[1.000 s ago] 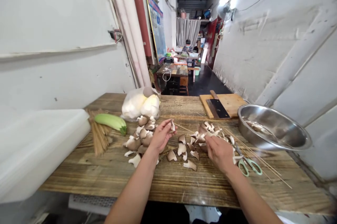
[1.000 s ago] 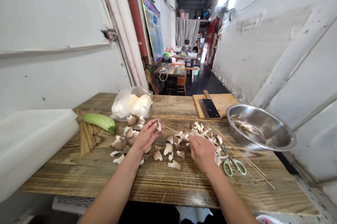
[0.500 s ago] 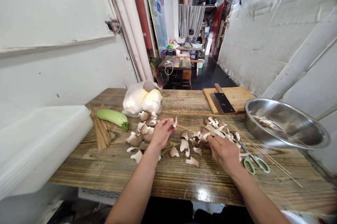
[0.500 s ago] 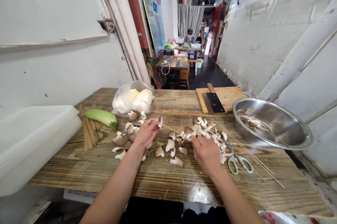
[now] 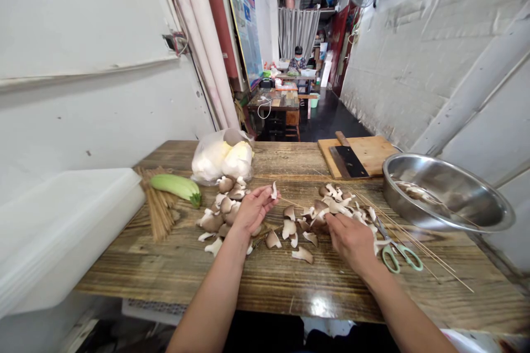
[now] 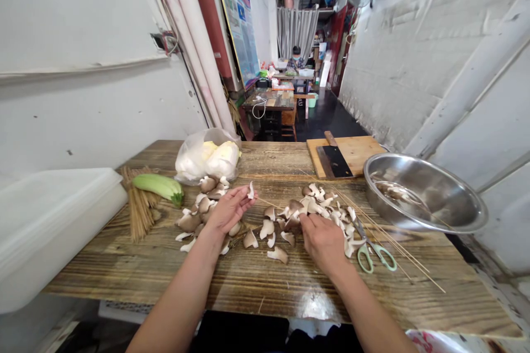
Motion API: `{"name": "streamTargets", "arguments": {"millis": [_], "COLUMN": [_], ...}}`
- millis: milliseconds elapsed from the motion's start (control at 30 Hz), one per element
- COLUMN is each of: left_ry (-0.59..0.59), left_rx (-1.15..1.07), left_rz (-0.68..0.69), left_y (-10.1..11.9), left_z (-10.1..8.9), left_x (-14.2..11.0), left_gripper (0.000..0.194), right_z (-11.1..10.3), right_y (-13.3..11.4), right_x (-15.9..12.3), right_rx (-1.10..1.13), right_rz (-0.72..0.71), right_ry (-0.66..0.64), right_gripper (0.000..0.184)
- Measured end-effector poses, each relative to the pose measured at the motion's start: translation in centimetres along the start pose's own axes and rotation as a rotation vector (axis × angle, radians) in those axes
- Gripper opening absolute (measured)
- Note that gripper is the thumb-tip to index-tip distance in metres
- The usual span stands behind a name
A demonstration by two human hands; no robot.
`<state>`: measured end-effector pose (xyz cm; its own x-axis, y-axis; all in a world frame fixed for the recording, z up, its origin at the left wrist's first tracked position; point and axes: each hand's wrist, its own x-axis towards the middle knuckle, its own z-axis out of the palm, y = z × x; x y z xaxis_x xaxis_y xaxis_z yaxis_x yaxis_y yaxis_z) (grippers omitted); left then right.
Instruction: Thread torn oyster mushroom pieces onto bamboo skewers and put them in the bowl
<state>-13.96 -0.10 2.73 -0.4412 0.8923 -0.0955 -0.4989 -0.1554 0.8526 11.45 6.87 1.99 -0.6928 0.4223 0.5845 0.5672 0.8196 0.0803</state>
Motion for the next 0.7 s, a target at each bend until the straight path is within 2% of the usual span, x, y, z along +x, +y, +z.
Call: {"name": "streamTargets", "arguments": {"millis": [167, 333, 500, 700], "left_ry": [-0.033, 0.025, 0.001, 0.017], "left_rx": [-0.023, -0.053, -0.081, -0.144], "left_rz": [0.007, -0.012, -0.071, -0.078], "left_y": [0.13, -0.01, 0.24, 0.23], "left_z": [-0.1, -0.24, -0.38, -0.13], "left_x": [-0.04, 0.09, -0.03, -0.08], "left_gripper": [0.024, 0.018, 0.019, 0.015], "right_z": [0.01, -0.11, -0.17, -0.13], "right_y": [-0.03, -0.07, -0.13, -0.26], "right_x": [-0.03, 0.07, 0.02, 0.06], "right_rx": [0.002, 0.011, 0.019, 0.029], "right_rz": [0.018, 0.01, 0.009, 0.011], "right_ry": [0.0, -0.005, 0.0, 0.003], "right_gripper": [0.021, 0.022, 0.021, 0.021]}}
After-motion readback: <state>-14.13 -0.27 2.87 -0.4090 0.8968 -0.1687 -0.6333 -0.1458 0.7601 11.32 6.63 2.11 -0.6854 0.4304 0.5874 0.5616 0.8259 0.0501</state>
